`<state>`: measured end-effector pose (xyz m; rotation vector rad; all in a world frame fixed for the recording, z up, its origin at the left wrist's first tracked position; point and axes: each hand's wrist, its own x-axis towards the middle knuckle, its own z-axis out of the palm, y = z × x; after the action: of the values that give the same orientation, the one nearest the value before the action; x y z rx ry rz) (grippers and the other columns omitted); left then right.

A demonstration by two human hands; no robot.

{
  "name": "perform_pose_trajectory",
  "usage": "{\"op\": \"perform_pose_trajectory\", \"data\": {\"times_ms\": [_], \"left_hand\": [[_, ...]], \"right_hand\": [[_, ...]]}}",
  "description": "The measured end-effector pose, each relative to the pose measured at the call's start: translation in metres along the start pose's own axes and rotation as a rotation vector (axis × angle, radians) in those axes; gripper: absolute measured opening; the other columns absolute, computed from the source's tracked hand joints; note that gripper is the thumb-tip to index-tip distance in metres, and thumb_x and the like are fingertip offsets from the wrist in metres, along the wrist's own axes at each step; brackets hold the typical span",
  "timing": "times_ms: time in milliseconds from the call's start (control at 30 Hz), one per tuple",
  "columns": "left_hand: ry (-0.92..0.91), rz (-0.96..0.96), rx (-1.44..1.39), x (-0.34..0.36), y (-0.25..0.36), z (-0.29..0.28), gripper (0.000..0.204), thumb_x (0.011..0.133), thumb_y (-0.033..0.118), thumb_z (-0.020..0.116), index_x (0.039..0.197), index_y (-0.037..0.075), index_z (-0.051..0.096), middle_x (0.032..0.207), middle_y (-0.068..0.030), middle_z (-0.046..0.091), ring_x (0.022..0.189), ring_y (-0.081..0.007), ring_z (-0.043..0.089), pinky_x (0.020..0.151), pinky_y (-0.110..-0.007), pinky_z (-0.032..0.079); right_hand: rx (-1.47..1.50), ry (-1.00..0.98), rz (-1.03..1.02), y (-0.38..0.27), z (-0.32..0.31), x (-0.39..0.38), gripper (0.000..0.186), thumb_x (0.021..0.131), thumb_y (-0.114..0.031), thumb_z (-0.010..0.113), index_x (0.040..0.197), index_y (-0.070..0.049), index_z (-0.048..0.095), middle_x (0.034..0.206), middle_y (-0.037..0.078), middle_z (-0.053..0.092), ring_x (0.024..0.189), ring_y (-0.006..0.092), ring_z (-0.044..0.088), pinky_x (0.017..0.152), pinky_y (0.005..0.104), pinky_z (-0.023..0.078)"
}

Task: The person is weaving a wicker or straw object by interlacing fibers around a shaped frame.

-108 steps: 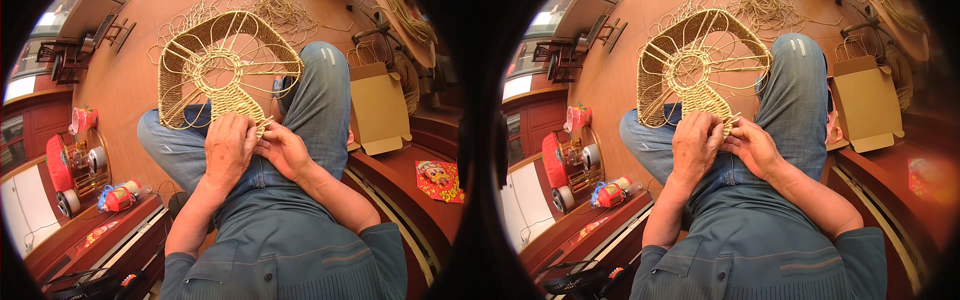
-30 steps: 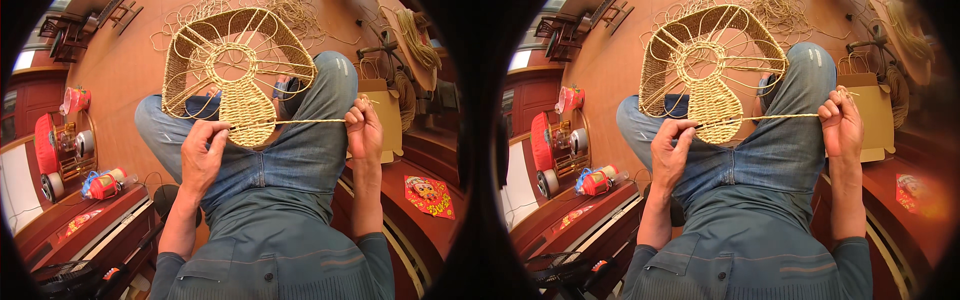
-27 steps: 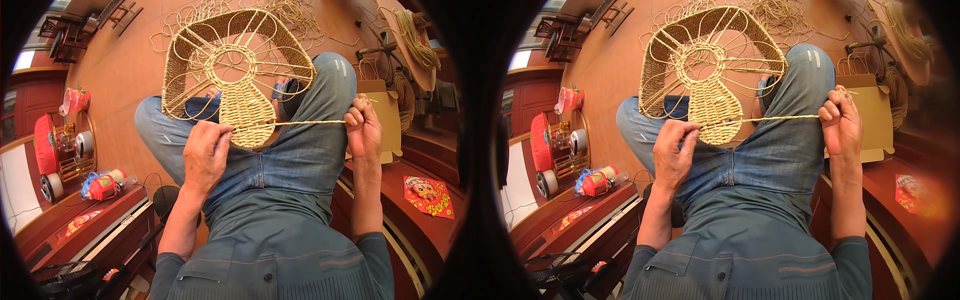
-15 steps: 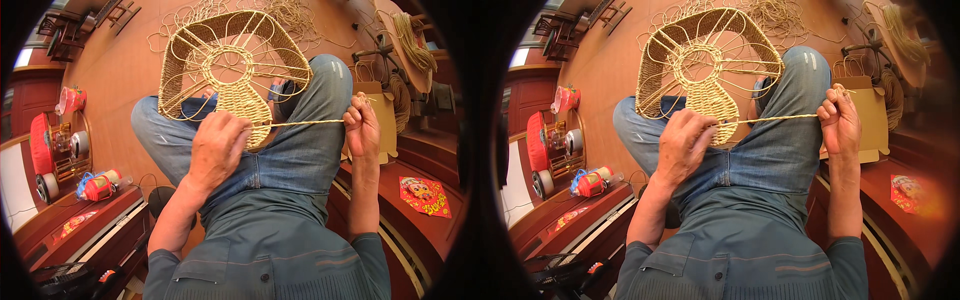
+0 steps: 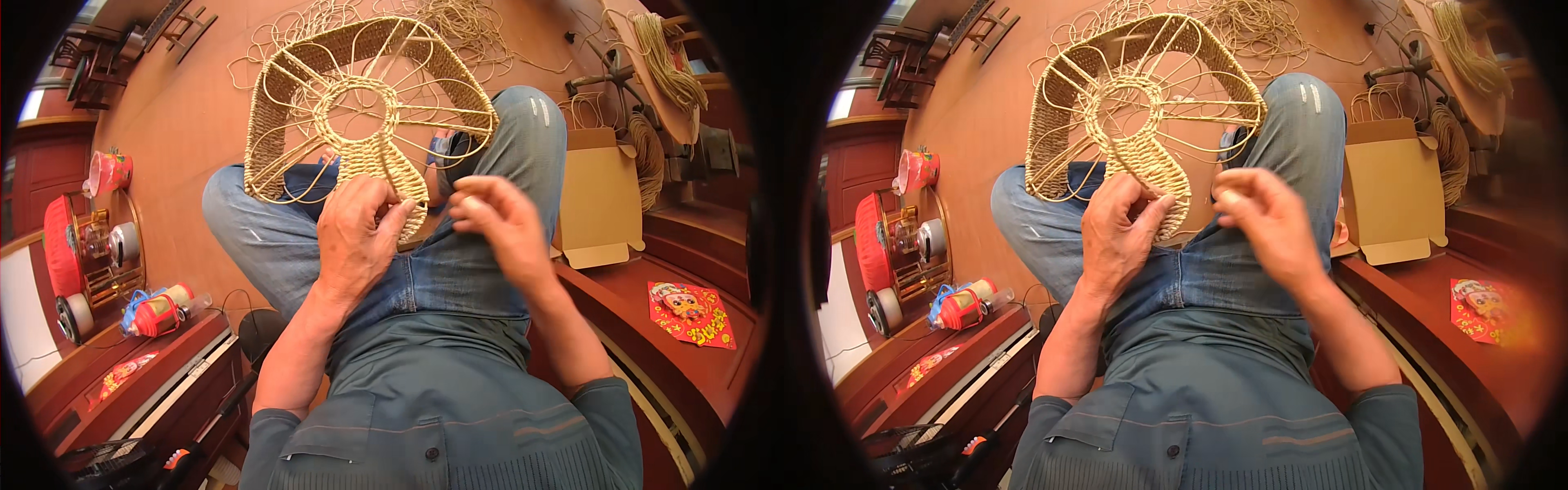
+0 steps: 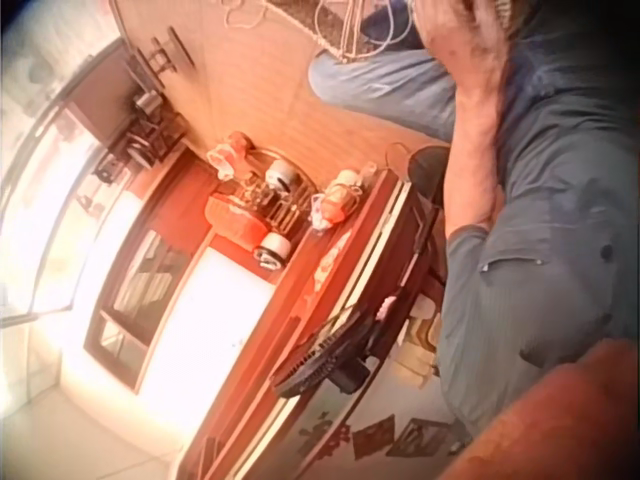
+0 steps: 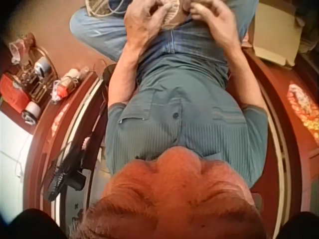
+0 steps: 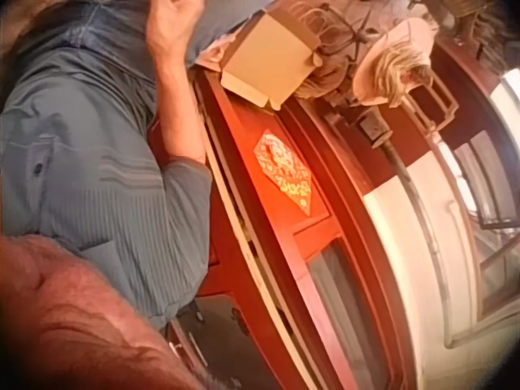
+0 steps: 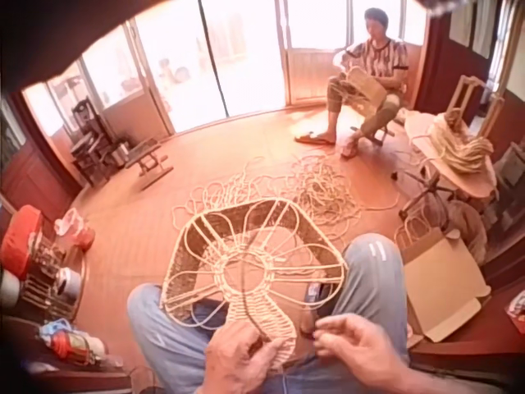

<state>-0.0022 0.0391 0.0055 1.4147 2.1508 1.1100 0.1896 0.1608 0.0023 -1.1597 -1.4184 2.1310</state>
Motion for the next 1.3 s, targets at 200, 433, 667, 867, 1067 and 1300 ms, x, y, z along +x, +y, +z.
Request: {"op": "perform_pose_trajectory", "data": {"times_ms": [200,433,667,867,1067,1300], "left_hand": [[-0.016,0.017,0.086,-0.002,0.001,-0.001,0.022,0.087,0.014,0.082,0.086,0.007,0.062,0.08,-0.0072,0.059,0.077,-0.0289,0.06,0.074,-0.043,0.045],[-0.012,-0.26,-0.238,-0.008,0.0,-0.011,0.013,0.091,0.008,0.081,0.095,0.003,0.07,0.087,-0.0085,0.071,0.077,-0.0264,0.07,0.072,-0.037,0.058],[-0.156,0.115,0.089,-0.004,-0.006,-0.018,0.012,0.086,0.007,0.082,0.092,0.002,0.072,0.086,-0.0101,0.069,0.085,-0.0294,0.067,0.078,-0.04,0.052],[-0.085,0.035,0.016,-0.001,-0.006,-0.006,0.013,0.087,0.01,0.083,0.092,0.004,0.072,0.088,-0.0097,0.068,0.087,-0.0297,0.067,0.079,-0.042,0.052],[-0.105,-0.315,-0.31,-0.003,-0.001,-0.012,0.012,0.094,0.011,0.08,0.101,0.004,0.074,0.088,-0.0045,0.069,0.077,-0.0136,0.066,0.074,-0.03,0.053],[0.038,-0.33,-0.674,-0.001,-0.005,-0.023,0.02,0.104,0.015,0.073,0.118,0.001,0.069,0.093,0.0013,0.07,0.085,-0.0039,0.062,0.077,-0.022,0.051]], "right_hand": [[0.134,-0.063,0.003,0.034,0.034,0.018,0.041,0.103,-0.011,0.073,0.137,0.004,0.057,0.114,0.008,0.07,0.095,0.0117,0.07,0.082,0.0271,0.06],[-0.036,0.043,-0.103,0.038,0.045,0.018,0.045,0.097,-0.005,0.071,0.138,0.004,0.055,0.109,0.01,0.069,0.087,0.011,0.07,0.072,0.027,0.06],[-0.023,0.034,-0.111,0.041,0.05,0.028,0.046,0.093,-0.002,0.063,0.138,0.003,0.054,0.11,0.011,0.069,0.082,0.0103,0.068,0.069,0.0272,0.056],[0.063,-0.043,-0.067,0.032,0.047,0.026,0.044,0.096,-0.001,0.06,0.139,0.003,0.051,0.112,0.01,0.072,0.084,0.0094,0.067,0.074,0.026,0.056],[0.133,-0.154,-0.078,0.034,0.042,0.031,0.045,0.101,-0.006,0.059,0.143,0.004,0.048,0.111,0.009,0.072,0.087,0.0071,0.067,0.074,0.0229,0.054],[0.034,-0.266,-0.007,0.021,0.016,0.024,0.044,0.108,-0.018,0.059,0.148,-0.002,0.05,0.082,-0.006,0.054,0.066,0.0016,0.045,0.057,0.0199,0.036]]}}
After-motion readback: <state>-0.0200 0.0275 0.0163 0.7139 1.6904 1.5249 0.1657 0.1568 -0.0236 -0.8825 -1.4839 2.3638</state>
